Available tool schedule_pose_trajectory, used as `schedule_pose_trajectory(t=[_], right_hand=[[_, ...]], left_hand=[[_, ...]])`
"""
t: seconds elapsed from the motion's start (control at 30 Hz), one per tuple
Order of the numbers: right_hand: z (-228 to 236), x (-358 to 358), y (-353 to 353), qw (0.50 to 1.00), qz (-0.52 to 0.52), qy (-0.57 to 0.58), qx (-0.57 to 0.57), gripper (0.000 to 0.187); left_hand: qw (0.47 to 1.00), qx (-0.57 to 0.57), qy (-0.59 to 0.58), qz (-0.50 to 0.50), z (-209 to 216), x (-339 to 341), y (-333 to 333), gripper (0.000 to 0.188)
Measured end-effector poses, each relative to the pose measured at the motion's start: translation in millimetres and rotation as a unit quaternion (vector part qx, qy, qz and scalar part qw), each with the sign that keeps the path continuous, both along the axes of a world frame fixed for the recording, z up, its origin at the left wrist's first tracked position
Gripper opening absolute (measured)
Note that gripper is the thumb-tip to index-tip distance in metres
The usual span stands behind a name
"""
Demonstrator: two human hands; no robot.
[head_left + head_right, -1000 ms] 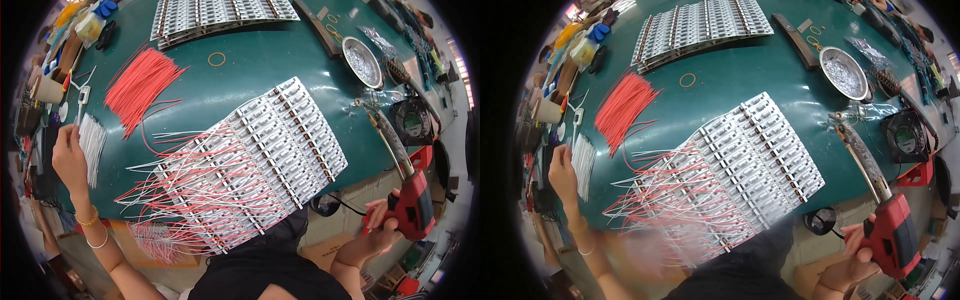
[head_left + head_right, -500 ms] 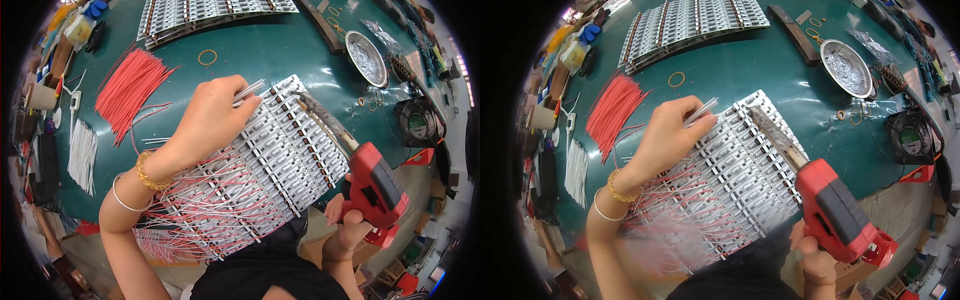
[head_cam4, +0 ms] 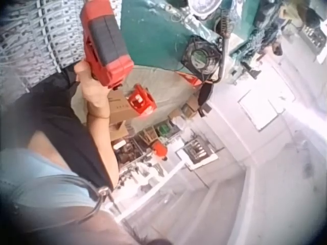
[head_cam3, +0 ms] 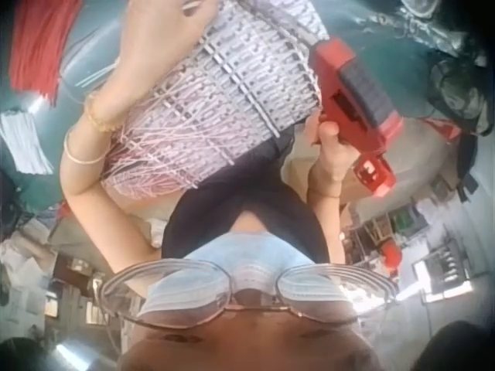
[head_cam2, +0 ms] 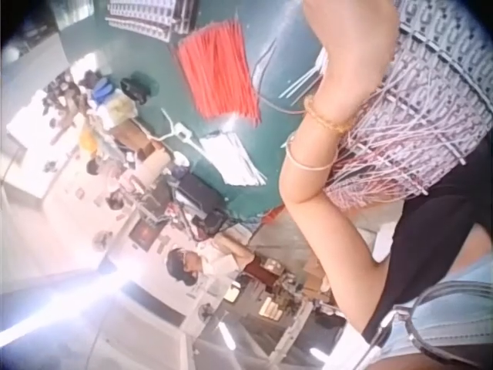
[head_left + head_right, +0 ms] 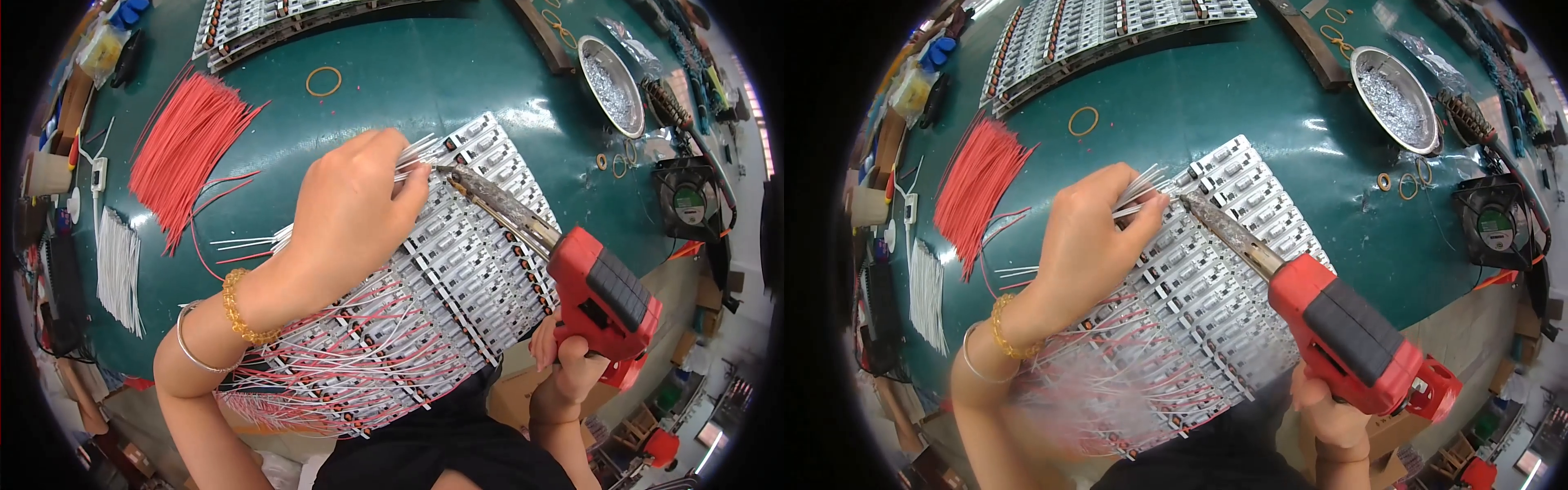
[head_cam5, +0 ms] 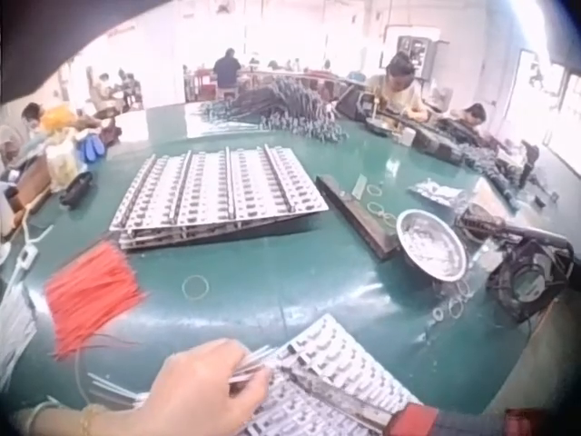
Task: The person attaches red and white wires to LED circuit boards arranged in a large tray. This is done by hand using a handheld soldering tool.
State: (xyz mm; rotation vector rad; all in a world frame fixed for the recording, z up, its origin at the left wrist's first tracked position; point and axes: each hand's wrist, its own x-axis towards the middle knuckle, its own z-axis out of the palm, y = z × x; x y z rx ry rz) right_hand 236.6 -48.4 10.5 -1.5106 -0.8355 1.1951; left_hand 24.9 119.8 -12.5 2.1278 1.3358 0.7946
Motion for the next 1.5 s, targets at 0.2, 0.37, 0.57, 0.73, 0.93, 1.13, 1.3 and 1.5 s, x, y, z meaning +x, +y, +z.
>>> schedule_pose_trajectory(t=[0.2, 0.37, 0.57, 0.73, 0.93, 1.13, 1.3, 1.5], right_hand=[[-6.4, -2.9, -8.6, 0.998, -0.037, -0.016, 0.048, 0.045], [-2.8, 0.1, -7.5, 1.0, 0.011, -0.008, 0.022, 0.033], [-6.8, 1.9, -9.7, 0.999, 0.021, -0.007, 0.036, 0.031], [-8.1, 1.1, -14.2, 0.998, -0.015, -0.025, 0.058, 0.038], [2.7, 19.1, -0.1, 0.937, -0.105, -0.151, 0.295, 0.081], [5.0, 77.4, 48.5, 0.912, -0.201, -0.341, 0.109, 0.054], [-3.7, 70.1, 15.5, 0.919, -0.191, -0.176, 0.295, 0.06], [-4.3, 17.5, -27.0, 0.966, -0.137, -0.031, 0.218, 0.087]], left_hand=[[1.0, 0.017, 0.01, -0.006, -1.2, 1.5, -2.1, 0.02], [1.0, 0.024, 0.01, -0.009, -1.6, -1.1, -1.9, 0.02], [1.0, 0.025, 0.016, -0.01, -0.3, 1.0, -2.9, 0.02], [0.999, 0.024, 0.02, -0.01, -1.4, 1.7, -2.0, 0.02], [0.999, 0.036, 0.023, -0.008, -1.8, 1.9, -1.9, 0.019], [0.992, -0.111, -0.029, 0.044, 6.3, -3.4, 0.0, 0.016], [0.987, -0.049, -0.128, 0.08, 11.1, -10.4, 4.2, 0.018], [0.995, 0.086, -0.034, -0.027, 24.7, -4.7, -2.8, 0.02]])
